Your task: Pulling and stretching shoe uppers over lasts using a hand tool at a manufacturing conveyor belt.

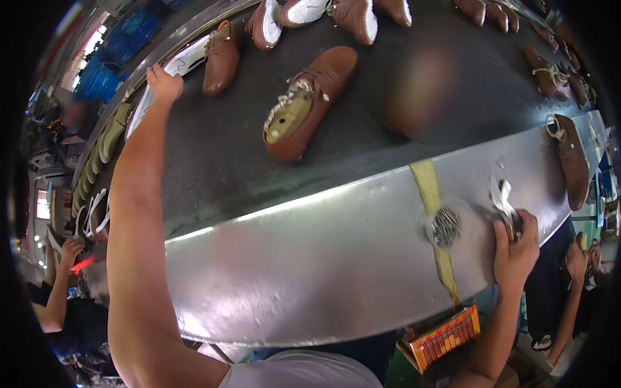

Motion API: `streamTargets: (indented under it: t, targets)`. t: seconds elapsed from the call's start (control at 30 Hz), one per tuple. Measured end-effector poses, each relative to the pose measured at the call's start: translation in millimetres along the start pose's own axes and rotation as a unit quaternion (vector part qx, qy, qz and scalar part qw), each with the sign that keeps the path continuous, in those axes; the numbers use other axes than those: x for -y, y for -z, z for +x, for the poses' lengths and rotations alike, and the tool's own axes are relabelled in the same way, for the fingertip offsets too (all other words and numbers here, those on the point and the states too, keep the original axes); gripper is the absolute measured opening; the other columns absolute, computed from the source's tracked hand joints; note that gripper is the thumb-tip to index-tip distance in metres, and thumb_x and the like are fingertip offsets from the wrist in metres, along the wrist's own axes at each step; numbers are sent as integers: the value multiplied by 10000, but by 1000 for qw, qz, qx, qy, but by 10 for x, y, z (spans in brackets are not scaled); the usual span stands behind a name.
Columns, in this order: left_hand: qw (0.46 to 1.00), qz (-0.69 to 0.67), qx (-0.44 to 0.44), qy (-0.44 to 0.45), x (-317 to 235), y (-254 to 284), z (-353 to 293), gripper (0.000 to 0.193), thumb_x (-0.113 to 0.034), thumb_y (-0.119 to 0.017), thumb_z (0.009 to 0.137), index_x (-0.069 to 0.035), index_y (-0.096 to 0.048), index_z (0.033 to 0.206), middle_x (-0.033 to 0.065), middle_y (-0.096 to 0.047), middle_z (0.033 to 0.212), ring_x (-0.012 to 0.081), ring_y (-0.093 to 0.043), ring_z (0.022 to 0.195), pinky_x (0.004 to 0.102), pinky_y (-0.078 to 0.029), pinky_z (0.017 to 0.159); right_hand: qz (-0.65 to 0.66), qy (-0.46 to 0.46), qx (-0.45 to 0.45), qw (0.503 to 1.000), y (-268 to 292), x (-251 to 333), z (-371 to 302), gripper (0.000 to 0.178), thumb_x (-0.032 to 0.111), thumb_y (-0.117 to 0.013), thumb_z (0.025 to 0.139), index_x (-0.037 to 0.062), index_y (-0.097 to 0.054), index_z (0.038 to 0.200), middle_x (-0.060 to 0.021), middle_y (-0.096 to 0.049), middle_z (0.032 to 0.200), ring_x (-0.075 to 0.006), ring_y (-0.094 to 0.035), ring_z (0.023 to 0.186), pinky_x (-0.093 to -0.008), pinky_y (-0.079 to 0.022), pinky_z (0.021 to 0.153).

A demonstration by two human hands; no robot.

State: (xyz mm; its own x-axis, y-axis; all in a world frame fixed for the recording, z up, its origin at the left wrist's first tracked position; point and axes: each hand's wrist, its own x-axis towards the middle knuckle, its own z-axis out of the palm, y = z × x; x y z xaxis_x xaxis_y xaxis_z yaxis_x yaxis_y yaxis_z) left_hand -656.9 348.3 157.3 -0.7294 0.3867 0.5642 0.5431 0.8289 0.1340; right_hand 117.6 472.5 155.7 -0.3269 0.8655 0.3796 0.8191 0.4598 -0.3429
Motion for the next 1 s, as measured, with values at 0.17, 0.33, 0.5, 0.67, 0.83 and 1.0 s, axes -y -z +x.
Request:
streamTargets:
  t: [0.17,0.33,0.5,0.67,0.83,1.0]
  targets:
    - [994,3,80,76,-160,-221,146,869,-363,-693,817,-39,-269,1504,249,-17,1608,412,20,1497,434,-93,1216,-37,-23,33,999,135,-236,-13,387,178,-684,898,-41,-558,1192,-161,-617,1022,-268,-608,929,-352,-469,861]
    - [976,-151,140,70,215,-45,403,885,-526,-759,775,13,-391,1372,293,-444,1431,392,-451,1335,404,-382,1081,-14,-35,44,998,26,-222,7,377,171,-691,871,-39,-560,1155,-172,-604,1036,-313,-594,940,-389,-463,863]
    - [989,-38,106,-93,-108,487,-193,713,-533,-709,840,33,-457,1191,308,-653,1042,443,-642,1000,461,-486,885,-12,-19,25,999,8,-126,35,363,155,-691,865,-43,-563,1142,-177,-610,1025,-313,-604,942,-386,-468,867]
    - [944,-22,-60,-324,-684,909,-1139,670,-517,-654,865,-74,-516,1349,262,-292,1525,434,-294,1406,553,-281,1123,-3,-6,23,1000,19,4,58,358,202,-689,880,-34,-574,1124,-168,-620,986,-286,-619,912,-359,-474,852]
    - [949,123,106,-270,-1020,706,-1184,738,-610,-584,879,-56,-512,1361,157,-218,1599,362,-108,1496,646,-92,1143,23,13,3,1000,-10,92,48,355,209,-720,829,-18,-591,1071,-169,-619,939,-333,-620,862,-393,-488,788]
    - [950,116,98,-273,-962,758,-1189,592,-547,-543,931,-10,-672,1145,176,-267,1580,361,-107,1494,633,-101,1144,1,25,-2,1000,6,82,21,362,232,-729,819,-4,-593,1057,-167,-617,948,-357,-610,871,-416,-478,779]
